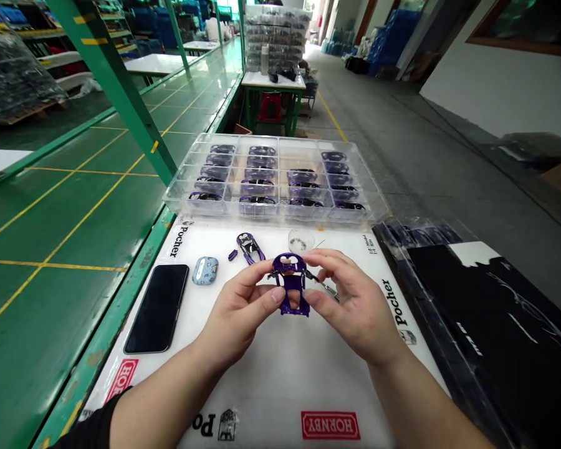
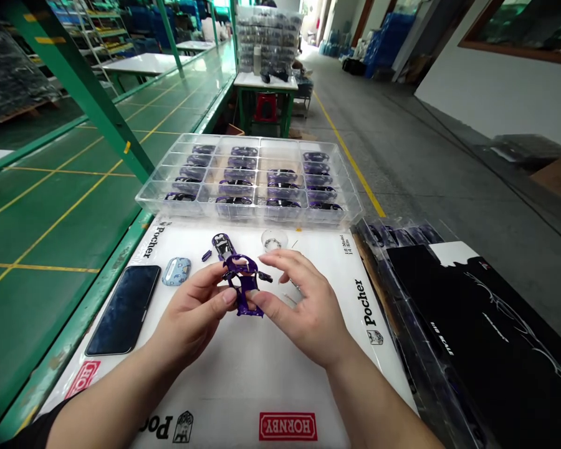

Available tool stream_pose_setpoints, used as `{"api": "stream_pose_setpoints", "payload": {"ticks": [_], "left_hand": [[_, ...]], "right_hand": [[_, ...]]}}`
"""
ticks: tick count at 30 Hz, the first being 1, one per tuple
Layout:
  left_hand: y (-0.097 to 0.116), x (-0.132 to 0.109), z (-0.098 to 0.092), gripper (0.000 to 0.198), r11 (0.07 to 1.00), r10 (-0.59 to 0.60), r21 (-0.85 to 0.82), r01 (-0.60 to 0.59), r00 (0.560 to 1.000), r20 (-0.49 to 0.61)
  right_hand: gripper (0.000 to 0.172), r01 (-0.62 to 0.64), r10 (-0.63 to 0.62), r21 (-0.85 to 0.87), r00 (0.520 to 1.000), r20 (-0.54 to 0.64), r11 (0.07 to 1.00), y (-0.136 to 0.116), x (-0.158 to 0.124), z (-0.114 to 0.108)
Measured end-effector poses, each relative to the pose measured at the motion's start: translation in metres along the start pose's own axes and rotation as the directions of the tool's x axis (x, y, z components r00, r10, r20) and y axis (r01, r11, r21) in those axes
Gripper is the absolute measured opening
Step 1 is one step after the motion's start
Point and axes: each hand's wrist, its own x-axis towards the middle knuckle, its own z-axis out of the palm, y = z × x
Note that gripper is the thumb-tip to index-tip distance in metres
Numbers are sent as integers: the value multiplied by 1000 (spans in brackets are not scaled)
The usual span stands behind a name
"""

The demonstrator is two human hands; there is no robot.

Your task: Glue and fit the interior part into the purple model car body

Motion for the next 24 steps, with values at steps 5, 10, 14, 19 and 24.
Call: {"api": "stream_pose_setpoints", "payload": {"ticks": [5,10,14,19,24], "left_hand": [[3,-4,3,33,990,95,99,-97,995,21],[8,-4,6,31,980,153,132,-150,988,-14],[7,-4,7,31,980,171,102,-170,985,3],[5,-8,7,50,983,166,77,-169,985,55],[6,-8,9,55,966,215,138,-219,976,45]], "right_hand": [[33,43,-44,24,999,31,999,-6,0,2],[32,81,-81,11,997,5,997,-4,-2,7],[30,41,-41,37,999,12,999,1,-3,7],[25,-4,-6,242,999,41,970,9,-1,7],[36,-69,71,270,997,5,960,13,-2,10]]}}
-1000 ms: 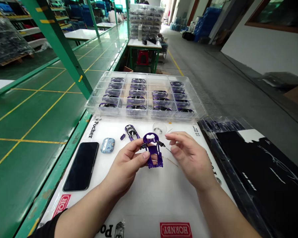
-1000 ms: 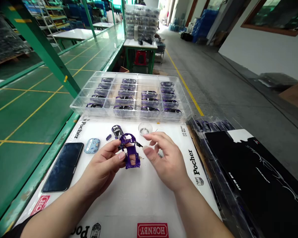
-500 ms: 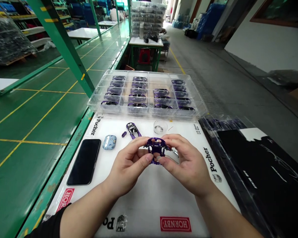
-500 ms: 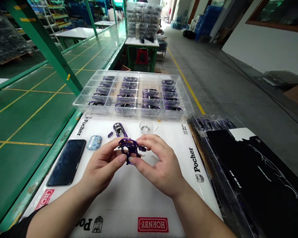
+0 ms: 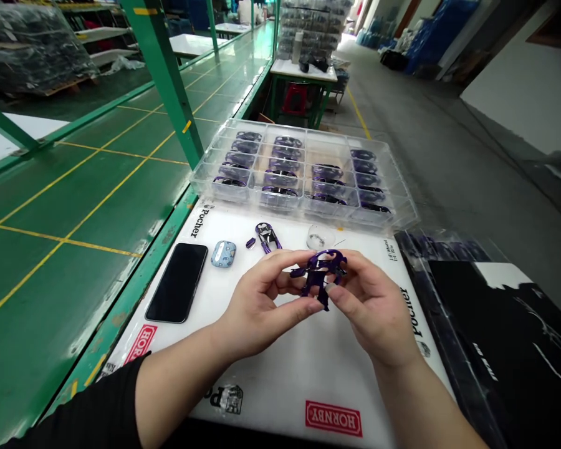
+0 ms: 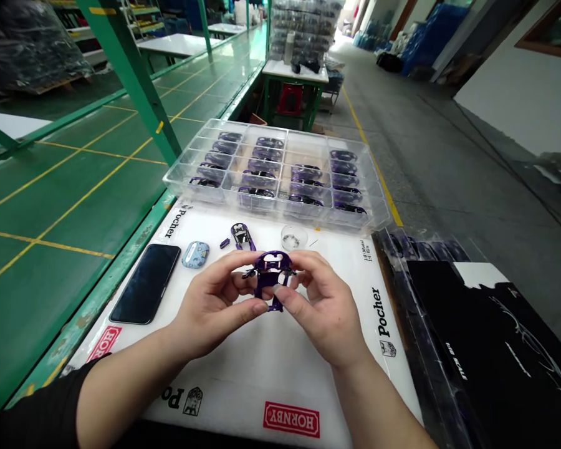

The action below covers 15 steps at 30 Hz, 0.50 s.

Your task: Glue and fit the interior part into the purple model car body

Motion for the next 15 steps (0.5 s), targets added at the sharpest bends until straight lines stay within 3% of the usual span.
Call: {"api": "stream_pose_setpoints", "payload": {"ticks": [2,4,6,8,11,15], "left_hand": [[0,1,0,54,998,28,56,-26,999,-37],[0,3,-1,53,986,61,162,-48,995,-78],[-1,4,-3,52,953,96,296,-63,991,-96],[-5,4,-5,52,895,154,434,-103,985,-82],[-11,4,-7,51,753,267,628,-195,964,-20],[-15,2,-5,50,533,307,818,-219,950,54]], "right_hand": [[47,4,-16,-89,992,-128,996,-1,-2,2],[40,57,-111,-217,963,-246,975,-4,-5,5],[19,137,-236,-355,938,-252,925,-9,-9,7],[8,174,-274,-449,947,-167,876,-13,-12,9],[9,101,-138,-470,989,-45,877,-14,-15,10],[9,-65,54,-386,998,-40,920,-9,-14,11]]}}
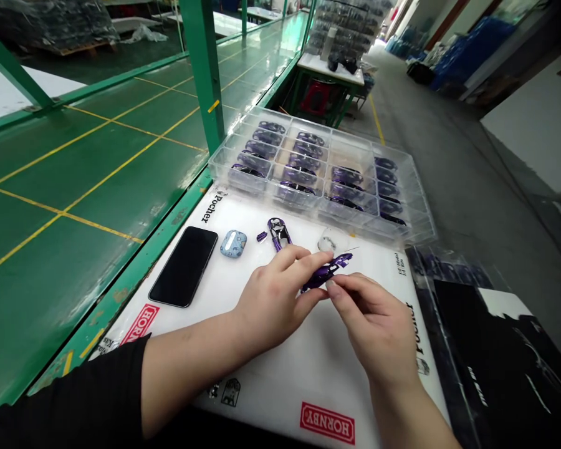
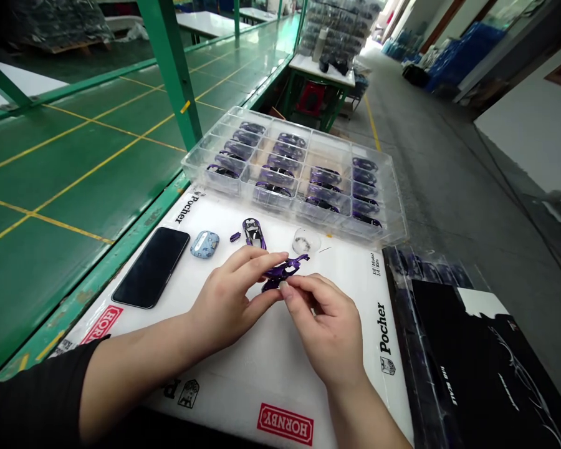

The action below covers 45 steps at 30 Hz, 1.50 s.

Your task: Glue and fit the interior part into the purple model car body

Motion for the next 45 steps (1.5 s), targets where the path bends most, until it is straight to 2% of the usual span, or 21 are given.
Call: {"api": "stream_pose_setpoints", "payload": {"ticks": [5,13,16,19,21,23,25,27,29,33,40,45], "left_hand": [[1,-2,0,48,983,71,169,-72,997,11],[-1,-5,1,48,966,135,220,-136,991,18],[-1,-4,2,59,989,69,127,-70,998,12],[-1,1,1,66,982,-141,-123,143,990,23],[0,5,0,59,882,-336,-311,354,935,112],[0,9,-1,52,693,-463,-477,541,841,281],[1,12,-1,52,442,-474,-607,660,747,467],[1,13,-1,54,227,-428,-663,713,685,590],[1,13,0,54,126,-398,-678,725,663,635],[1,12,1,53,101,-388,-708,698,684,618],[3,11,3,50,228,-427,-754,616,759,491],[4,12,4,50,264,-439,-752,604,769,464]], "right_hand": [[16,-114,115,81,993,-12,990,0,3,4],[22,-196,202,152,979,-19,969,1,4,6],[25,-253,267,251,963,-23,934,5,4,6],[26,-290,342,430,939,-47,855,9,7,5],[26,-292,377,546,925,-47,785,8,9,4],[27,-292,397,622,917,-33,726,5,13,3],[28,-290,399,651,917,-21,701,1,15,3],[29,-291,392,655,920,-8,697,-1,15,4],[29,-297,385,657,923,11,693,-2,15,4],[27,-318,384,668,922,52,673,-1,15,3],[28,-383,370,636,915,161,670,0,14,2],[26,-394,358,623,914,189,676,-1,13,3]]}}
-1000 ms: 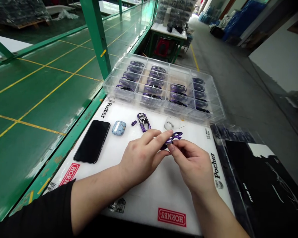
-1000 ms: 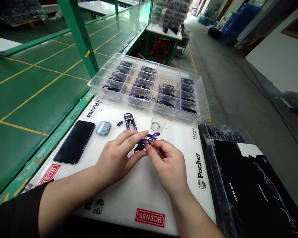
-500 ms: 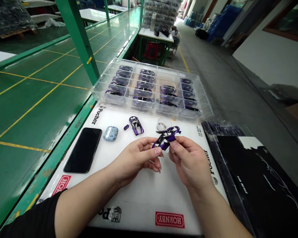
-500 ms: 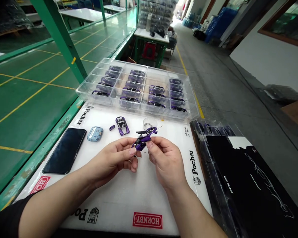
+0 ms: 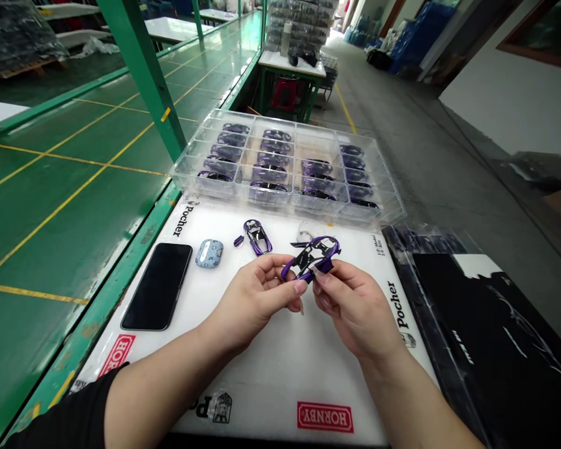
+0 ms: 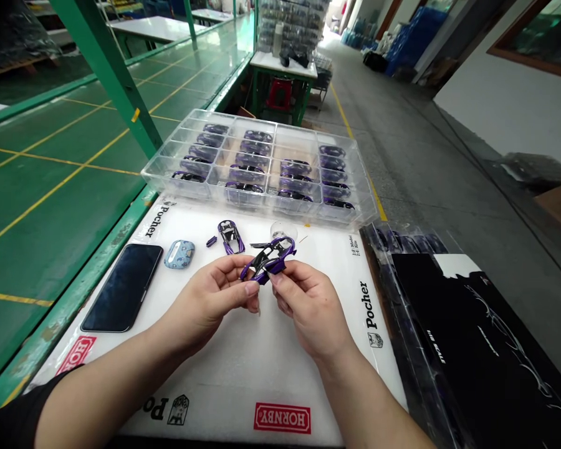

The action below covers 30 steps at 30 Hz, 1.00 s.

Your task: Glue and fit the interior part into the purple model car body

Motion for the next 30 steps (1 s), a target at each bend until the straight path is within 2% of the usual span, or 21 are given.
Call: {"api": "stream_pose_setpoints", "payload": {"ticks": [16,23,30], "left_hand": [[3,-3,2,42,984,65,166,-59,997,-31],[4,-4,4,50,967,74,249,-56,995,-66],[-1,-6,1,41,894,162,435,-109,983,-85]], "right_hand": [[30,-75,74,104,997,19,992,-4,1,1],[32,-83,81,87,996,20,993,-3,3,1],[34,-66,65,45,998,11,997,2,1,0]]}}
